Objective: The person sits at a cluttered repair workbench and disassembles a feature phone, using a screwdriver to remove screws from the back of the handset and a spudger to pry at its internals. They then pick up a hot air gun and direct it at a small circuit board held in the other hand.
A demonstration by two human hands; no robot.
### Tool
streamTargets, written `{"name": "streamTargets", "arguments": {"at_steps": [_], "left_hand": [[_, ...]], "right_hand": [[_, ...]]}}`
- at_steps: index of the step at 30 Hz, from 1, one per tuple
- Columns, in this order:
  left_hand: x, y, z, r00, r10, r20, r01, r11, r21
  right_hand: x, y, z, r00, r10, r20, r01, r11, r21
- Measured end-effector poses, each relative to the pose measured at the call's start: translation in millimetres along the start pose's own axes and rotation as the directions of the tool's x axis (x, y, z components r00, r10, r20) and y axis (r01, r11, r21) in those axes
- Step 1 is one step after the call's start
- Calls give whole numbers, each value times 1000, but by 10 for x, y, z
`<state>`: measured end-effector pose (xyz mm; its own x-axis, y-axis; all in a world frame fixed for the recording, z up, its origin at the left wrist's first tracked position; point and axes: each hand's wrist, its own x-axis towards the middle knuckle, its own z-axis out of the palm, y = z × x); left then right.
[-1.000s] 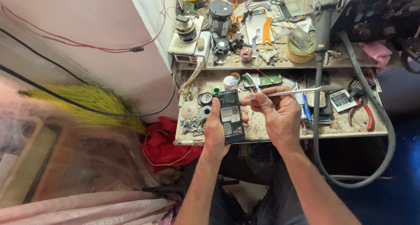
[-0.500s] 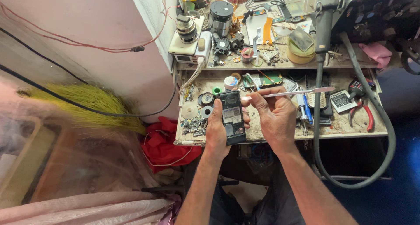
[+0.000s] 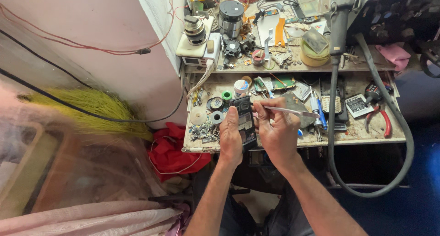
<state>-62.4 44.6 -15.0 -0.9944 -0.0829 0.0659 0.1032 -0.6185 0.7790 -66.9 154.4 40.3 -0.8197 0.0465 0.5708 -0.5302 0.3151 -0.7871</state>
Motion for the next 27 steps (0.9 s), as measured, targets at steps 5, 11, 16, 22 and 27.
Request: {"name": "streamTargets", "arguments": {"at_steps": [5, 11, 16, 22, 27], "left_hand": [[-21, 4, -20, 999, 16, 42, -18, 999, 49], [24, -76, -54, 998, 46, 32, -49, 992, 116], [18, -63, -52, 1000, 24, 8, -25, 994, 104], [50, -49, -45, 998, 11, 63, -19, 993, 120], [56, -33, -30, 999, 47, 17, -49, 992, 116]], "right_hand": [[42, 79, -18, 1000, 3, -25, -1, 996, 87], [-43, 123, 33, 993, -102, -58, 99, 993, -61], [10, 187, 24, 965, 261, 9, -255, 933, 254], [115, 222, -47, 970, 239, 36, -237, 912, 335], [-32, 187, 82, 942, 335, -24, -333, 940, 77]]}}
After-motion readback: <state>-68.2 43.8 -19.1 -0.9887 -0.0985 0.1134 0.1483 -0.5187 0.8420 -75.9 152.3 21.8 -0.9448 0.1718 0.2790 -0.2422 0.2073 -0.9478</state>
